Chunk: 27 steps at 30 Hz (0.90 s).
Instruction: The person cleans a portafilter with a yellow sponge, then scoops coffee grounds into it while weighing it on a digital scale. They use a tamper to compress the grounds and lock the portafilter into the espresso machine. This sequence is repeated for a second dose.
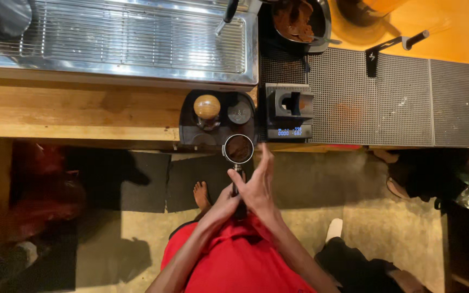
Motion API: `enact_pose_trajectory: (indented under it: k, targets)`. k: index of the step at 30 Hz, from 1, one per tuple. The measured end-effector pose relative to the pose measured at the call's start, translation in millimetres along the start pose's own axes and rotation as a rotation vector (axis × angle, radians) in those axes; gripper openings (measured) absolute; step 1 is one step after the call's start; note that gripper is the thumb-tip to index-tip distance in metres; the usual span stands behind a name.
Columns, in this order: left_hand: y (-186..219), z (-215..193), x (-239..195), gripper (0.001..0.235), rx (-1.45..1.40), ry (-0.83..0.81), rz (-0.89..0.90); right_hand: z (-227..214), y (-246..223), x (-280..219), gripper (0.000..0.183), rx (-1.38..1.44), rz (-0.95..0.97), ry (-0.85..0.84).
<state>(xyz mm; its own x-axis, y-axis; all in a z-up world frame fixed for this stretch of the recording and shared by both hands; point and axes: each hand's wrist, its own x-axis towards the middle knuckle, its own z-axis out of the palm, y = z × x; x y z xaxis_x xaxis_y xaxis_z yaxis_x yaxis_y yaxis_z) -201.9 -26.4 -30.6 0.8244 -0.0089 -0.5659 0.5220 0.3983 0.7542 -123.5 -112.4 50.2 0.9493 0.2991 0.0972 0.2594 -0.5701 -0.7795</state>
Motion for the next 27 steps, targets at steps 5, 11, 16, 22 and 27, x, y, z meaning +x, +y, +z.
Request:
enact_pose_trajectory:
  k: [5, 11, 16, 22, 27]
  targets:
    - [2, 3, -15, 0.008, 0.054, 0.016, 0.096, 5, 12, 36, 0.096, -0.138, -0.269, 0.013]
    - [29, 7, -34, 0.01, 0.103, 0.042, 0.15, -6, -9, 38, 0.082, -0.174, -0.388, 0.165]
    - [8, -9, -7, 0.011, 0.173, 0.105, 0.121, 9, 18, 50, 0.08, -0.22, -0.43, 0.137]
    - [10, -11, 1, 0.021, 0.162, 0.163, 0.076, -27, 11, 80, 0.079, -0.201, -0.545, -0.218]
    - [-10, -20, 19, 0.039, 0.203, 0.238, 0.024, -78, -1, 79, 0.082, 0.072, -0.419, -0.09]
